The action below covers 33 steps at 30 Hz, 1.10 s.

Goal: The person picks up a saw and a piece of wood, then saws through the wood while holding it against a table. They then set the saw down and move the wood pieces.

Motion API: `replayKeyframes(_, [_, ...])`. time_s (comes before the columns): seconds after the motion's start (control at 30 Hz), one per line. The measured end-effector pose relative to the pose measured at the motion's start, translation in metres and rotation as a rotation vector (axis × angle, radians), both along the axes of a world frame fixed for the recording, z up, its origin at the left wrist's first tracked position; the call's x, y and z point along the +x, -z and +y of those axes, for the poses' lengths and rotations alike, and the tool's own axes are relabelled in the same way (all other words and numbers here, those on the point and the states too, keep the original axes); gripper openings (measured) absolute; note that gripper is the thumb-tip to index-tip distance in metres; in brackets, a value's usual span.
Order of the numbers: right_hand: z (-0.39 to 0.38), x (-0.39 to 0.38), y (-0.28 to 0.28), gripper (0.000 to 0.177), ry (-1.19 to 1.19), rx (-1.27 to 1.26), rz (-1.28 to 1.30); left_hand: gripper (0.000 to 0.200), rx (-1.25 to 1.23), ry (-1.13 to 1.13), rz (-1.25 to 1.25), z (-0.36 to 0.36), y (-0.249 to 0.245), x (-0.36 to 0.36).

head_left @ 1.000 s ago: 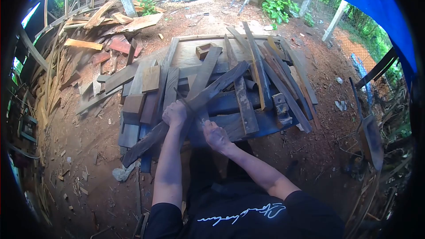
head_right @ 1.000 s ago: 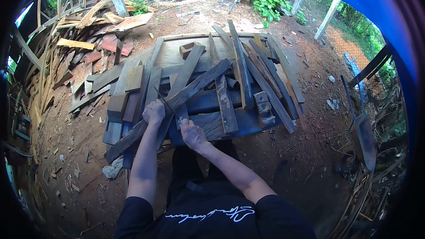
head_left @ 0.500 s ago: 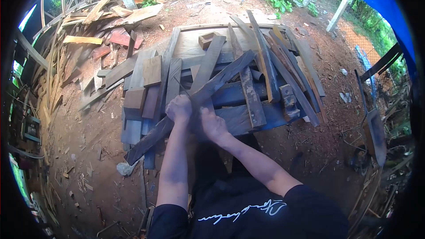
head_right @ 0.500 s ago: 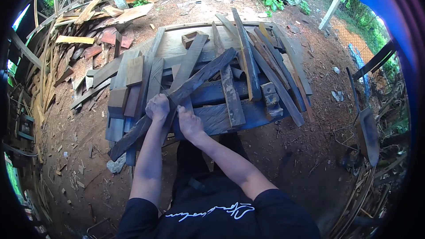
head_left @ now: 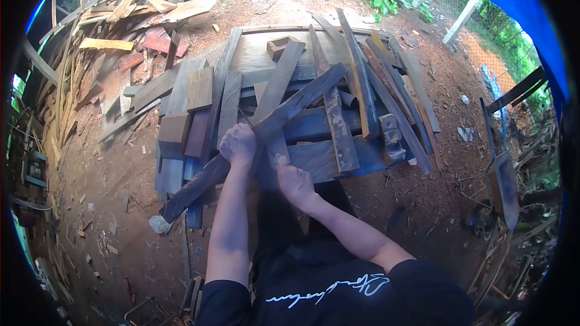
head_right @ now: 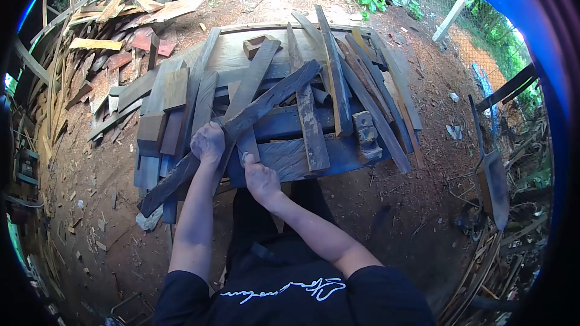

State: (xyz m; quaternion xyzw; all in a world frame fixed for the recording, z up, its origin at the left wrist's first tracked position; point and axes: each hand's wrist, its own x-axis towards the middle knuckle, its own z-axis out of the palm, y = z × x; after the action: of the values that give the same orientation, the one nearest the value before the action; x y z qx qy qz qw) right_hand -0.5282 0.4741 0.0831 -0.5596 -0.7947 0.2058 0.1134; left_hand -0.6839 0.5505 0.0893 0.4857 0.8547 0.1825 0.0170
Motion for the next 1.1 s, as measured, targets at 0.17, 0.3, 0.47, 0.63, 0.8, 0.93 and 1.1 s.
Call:
replayKeyframes(0.17, [0.045,-0.036,-0.003,0.017,0.021,0.026,0.088,0.046,-0.081,0.001,-0.066,-0.001,-0.012,0.003])
replayKeyframes(0.3, [0.029,-0.023,-0.012,0.014,0.011,0.023,0.109,0.044,-0.103,-0.042,-0.08,0.002,-0.014,0.0])
replayKeyframes(0.47, [0.026,-0.02,0.0,0.016,0.021,-0.049,0.058,0.043,-0.124,-0.044,-0.112,0.002,-0.008,0.0])
replayKeyframes(0.63, [0.052,-0.036,-0.002,0.017,-0.003,-0.009,0.111,0.044,-0.141,-0.027,-0.132,0.0,-0.015,0.001])
replayKeyframes(0.8, [0.021,-0.013,-0.005,0.015,0.0,-0.022,0.072,0.045,-0.139,-0.051,-0.132,0.003,-0.013,0.001])
replayKeyframes(0.93, [0.049,-0.039,0.007,0.013,0.014,0.077,0.094,0.045,-0.098,-0.029,-0.14,0.0,-0.013,0.002])
replayKeyframes(1.1, [0.018,-0.013,-0.001,0.013,0.002,0.043,0.081,0.044,-0.095,-0.049,-0.084,0.003,-0.009,0.001])
